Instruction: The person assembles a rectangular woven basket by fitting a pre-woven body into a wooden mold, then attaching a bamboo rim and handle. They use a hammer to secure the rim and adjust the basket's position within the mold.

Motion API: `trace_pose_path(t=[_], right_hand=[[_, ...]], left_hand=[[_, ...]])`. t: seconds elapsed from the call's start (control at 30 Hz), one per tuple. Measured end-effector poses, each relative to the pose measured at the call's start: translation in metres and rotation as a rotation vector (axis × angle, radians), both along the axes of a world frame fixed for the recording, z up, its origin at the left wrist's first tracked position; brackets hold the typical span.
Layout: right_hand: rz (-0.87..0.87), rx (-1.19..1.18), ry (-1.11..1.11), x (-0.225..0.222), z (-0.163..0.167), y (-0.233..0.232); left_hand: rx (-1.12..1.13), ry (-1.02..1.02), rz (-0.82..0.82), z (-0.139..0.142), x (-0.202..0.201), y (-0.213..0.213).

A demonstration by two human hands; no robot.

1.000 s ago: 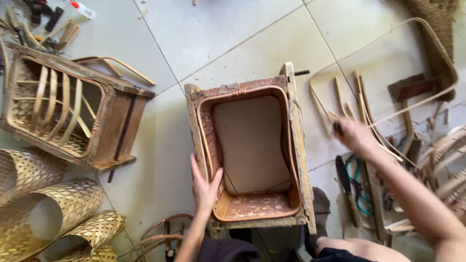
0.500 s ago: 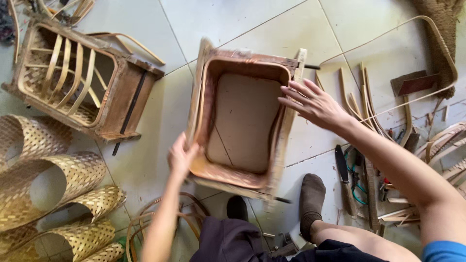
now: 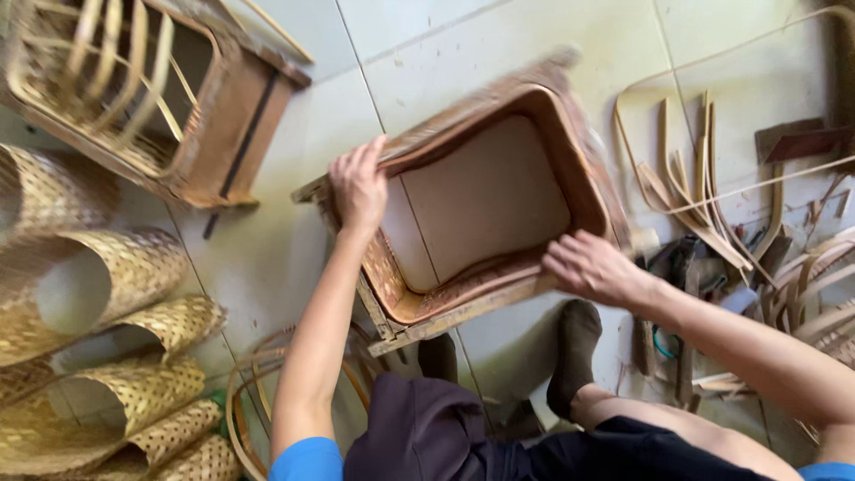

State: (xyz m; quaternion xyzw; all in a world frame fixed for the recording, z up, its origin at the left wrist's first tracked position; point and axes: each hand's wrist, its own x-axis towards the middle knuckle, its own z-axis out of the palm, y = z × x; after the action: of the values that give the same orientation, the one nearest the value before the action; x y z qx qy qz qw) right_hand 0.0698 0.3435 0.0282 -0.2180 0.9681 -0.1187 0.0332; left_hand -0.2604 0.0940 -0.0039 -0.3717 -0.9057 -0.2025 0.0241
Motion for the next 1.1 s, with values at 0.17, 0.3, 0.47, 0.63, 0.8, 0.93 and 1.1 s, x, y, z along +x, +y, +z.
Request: trace_pose_path(t=[0.17,0.3,0.47,0.63,0.8,0.93,1.1], right_hand=[[0.074,-0.130,-0.665,0.046,0.009,-0.029],[-0.114,-0.231,-0.918,0.031,-0.050,-0.035],[-0.218,-0.561,-0.755,0.007,-0.134,-0.087],[-0.271,-0.598,-0.901,0.005,-0.146,-0.101],[-0.175,-0.421,-0.988,0.001,-0.142,-0.101],[-0.084,-0.432,-0.845,0.005,-0.143,-0.105],[-0.060,-0.371,-0.953,0.005,-0.146,-0.106]], left_hand=[[0.058,-0.001,-0.215,-0.012,0.076,0.014],[0.091,-0.236,-0.425,-0.045,0.201,0.000],[-0.578,-0.937,-0.439,-0.122,0.252,-0.029],[-0.533,-1.017,-0.405,-0.149,0.245,-0.037],[-0.595,-1.039,-0.416,-0.149,0.246,-0.037],[-0.624,-1.036,-0.447,-0.153,0.247,-0.040],[-0.713,-1.053,-0.469,-0.153,0.249,-0.036]])
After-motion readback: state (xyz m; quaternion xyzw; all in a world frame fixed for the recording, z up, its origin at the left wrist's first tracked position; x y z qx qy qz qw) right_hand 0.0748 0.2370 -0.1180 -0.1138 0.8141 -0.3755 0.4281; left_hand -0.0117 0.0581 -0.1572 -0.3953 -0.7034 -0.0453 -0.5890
